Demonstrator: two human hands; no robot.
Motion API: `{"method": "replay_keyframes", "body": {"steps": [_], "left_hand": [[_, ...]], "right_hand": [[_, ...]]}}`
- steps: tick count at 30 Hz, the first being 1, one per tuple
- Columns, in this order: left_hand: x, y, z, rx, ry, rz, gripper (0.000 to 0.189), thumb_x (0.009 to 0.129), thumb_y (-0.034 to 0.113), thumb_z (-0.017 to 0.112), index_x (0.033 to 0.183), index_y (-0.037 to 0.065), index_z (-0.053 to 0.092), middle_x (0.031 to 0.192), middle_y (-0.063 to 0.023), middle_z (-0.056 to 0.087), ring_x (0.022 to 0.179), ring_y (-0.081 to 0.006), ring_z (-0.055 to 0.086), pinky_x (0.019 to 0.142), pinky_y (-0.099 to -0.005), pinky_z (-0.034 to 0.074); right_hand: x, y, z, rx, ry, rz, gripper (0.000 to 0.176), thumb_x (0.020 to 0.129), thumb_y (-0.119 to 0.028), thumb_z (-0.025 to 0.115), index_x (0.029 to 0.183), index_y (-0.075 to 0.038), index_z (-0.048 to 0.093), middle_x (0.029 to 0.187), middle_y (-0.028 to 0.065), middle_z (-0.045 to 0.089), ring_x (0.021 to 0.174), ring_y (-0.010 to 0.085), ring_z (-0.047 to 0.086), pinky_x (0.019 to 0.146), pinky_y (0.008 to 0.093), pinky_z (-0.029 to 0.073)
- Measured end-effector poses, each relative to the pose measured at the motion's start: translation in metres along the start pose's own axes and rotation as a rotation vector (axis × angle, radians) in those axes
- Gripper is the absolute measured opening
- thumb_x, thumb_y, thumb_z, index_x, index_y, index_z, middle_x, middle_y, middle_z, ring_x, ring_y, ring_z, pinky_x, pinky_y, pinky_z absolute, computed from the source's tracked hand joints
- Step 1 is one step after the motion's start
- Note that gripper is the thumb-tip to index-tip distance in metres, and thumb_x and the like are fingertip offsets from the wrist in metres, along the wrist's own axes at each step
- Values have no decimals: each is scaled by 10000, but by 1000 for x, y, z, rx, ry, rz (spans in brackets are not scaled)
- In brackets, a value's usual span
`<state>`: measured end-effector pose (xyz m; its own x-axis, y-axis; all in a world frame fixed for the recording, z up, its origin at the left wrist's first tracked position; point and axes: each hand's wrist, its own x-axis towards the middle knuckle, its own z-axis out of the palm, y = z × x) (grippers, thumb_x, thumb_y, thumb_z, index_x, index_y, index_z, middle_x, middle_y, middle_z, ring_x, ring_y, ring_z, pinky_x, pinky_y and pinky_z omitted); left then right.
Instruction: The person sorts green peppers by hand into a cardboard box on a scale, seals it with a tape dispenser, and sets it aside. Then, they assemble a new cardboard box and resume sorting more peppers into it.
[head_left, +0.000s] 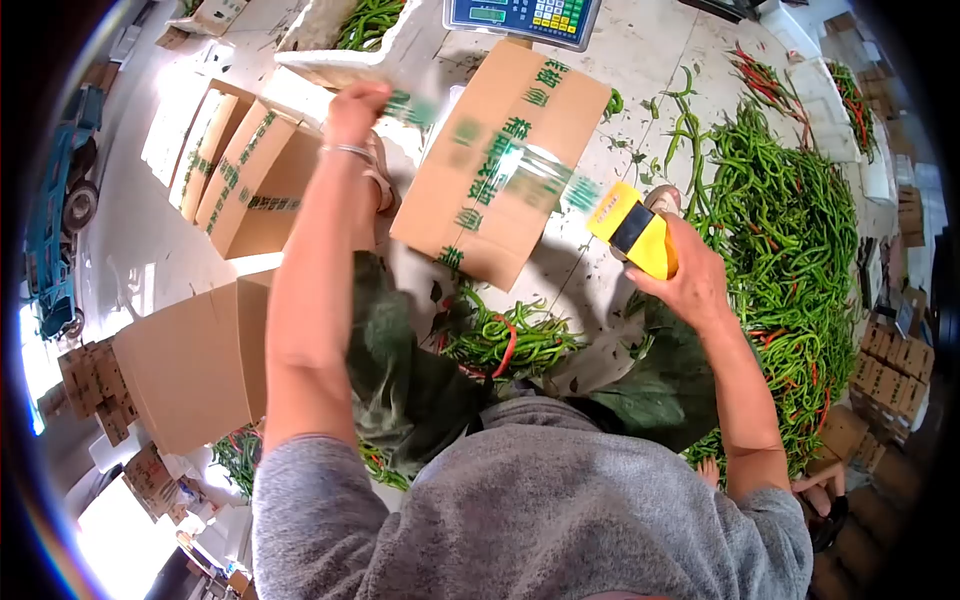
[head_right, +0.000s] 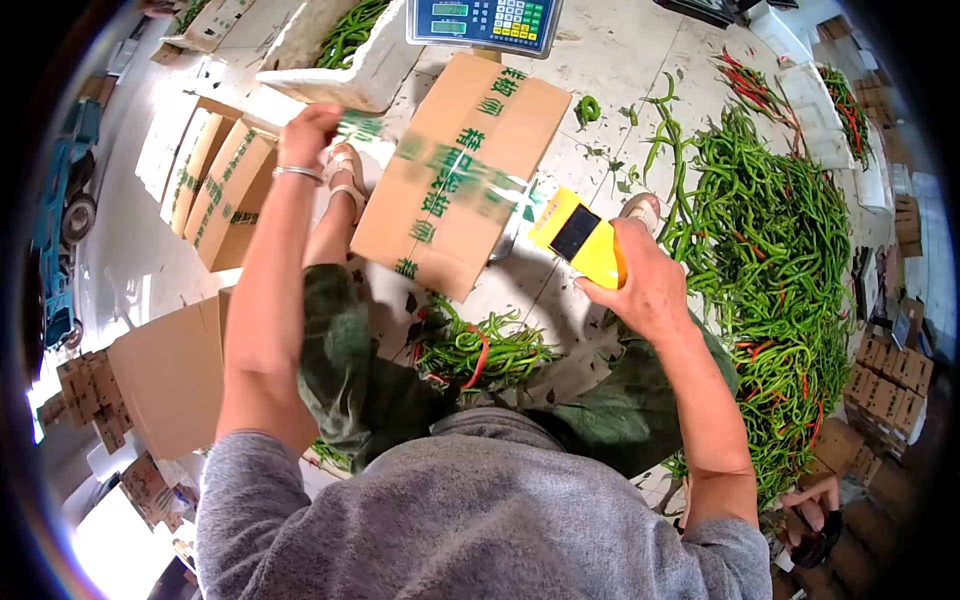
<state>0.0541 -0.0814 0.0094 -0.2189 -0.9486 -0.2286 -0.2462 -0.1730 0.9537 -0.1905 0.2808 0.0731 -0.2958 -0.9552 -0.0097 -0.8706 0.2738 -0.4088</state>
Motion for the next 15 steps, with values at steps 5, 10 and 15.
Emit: {"method": "replay_keyframes", "body": {"steps": [5,10,15], "left_hand": [[88,-105,-48,364,-150,-203,131,861,139,591,775,39,600,613,4,508,500,-85,422,444,-243,324],[80,-214,31,223,-350,-376,209,814,158,578,954,43,681,969,-138,674,914,-220,634,802,-313,476],[54,-239,70,419,-581,-459,245,834,185,563,1016,48,654,1013,-140,657,954,-227,616,838,-322,461]], "right_hand": [[27,59,45,62,-189,66,667,646,-343,766,1172,-81,451,983,147,584,890,359,579,712,435,480],[67,64,89,77,-349,76,646,663,-370,753,1150,-80,444,992,174,598,915,366,574,767,422,445],[63,75,117,152,-327,109,620,665,-378,748,1109,-67,448,934,184,603,851,379,593,700,456,482]]}}
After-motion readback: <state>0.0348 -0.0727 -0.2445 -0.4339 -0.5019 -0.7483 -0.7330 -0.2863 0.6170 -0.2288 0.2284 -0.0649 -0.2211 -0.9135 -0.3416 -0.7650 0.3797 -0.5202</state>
